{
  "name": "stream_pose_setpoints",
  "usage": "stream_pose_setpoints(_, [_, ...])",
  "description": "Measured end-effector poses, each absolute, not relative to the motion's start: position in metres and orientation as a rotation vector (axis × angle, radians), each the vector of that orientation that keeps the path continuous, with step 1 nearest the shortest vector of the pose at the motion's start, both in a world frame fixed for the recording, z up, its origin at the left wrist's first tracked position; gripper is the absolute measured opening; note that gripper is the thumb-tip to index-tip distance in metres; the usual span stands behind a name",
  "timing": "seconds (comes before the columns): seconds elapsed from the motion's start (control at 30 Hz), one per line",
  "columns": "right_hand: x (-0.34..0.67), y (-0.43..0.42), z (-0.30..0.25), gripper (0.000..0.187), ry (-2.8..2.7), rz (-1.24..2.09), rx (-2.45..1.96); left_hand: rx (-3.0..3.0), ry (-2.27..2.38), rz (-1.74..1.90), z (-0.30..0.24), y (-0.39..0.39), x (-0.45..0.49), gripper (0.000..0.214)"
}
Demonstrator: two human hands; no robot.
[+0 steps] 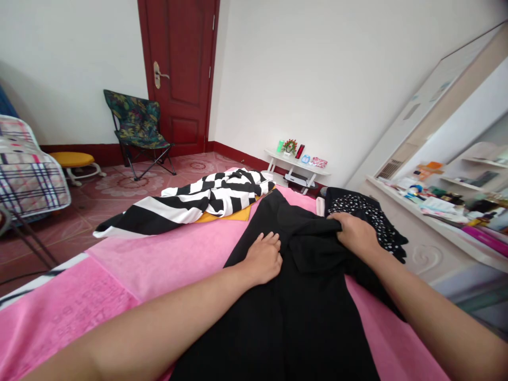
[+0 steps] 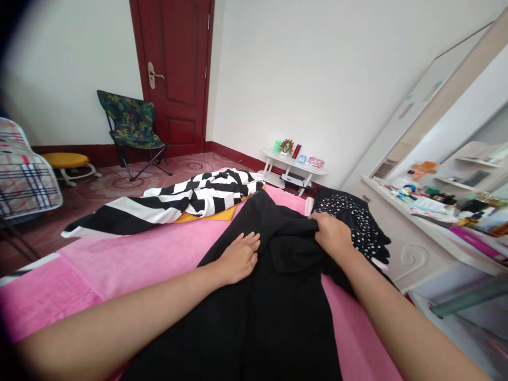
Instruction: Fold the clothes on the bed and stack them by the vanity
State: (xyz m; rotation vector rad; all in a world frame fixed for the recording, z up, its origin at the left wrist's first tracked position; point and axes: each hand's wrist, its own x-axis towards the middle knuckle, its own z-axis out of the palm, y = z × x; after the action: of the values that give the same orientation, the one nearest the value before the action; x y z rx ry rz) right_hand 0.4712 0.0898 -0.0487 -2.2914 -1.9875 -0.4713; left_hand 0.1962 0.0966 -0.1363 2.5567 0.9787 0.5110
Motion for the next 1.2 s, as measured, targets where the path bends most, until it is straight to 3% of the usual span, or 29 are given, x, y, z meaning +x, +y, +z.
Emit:
stream_pose_setpoints(0.17, [0.448, 0.110, -0.042, 0.075, -2.365, -0.022, -2.424, 2.564, 0.933, 0.491, -0.141, 0.097, 0.200, 0.058])
stream_pose_setpoints(0.27, [0.408, 0.141, -0.049, 0.070, -2.520, 0.194, -2.014, 2.535, 0.860, 0.475, -0.142, 0.097, 0.201, 0.064])
stream_pose_setpoints(0.4, [0.356, 0.192, -0.087, 0.067, -2.525, 0.123, -1.800, 2.438, 0.757, 0.503, -0.136, 0.094, 0.198, 0.061])
stream_pose_setpoints(0.67, [0.351, 0.265, -0.149, 0.075, -2.271, 0.192, -2.052, 1.819, 0.644, 0.865, -0.133, 0.102, 0.196, 0.045])
stream_pose_setpoints(1.0, [0.328, 0.209, -0.138, 0.070, -2.254, 0.348, -2.255, 1.599, 0.779, 1.533, -0.144, 0.118, 0.190, 0.038])
stream_pose_setpoints(1.2, [0.316, 0.128, -0.133, 0.066, -2.370, 0.329, -2.019, 1.351, 0.893, 1.369, -0.155, 0.138, 0.188, 0.037])
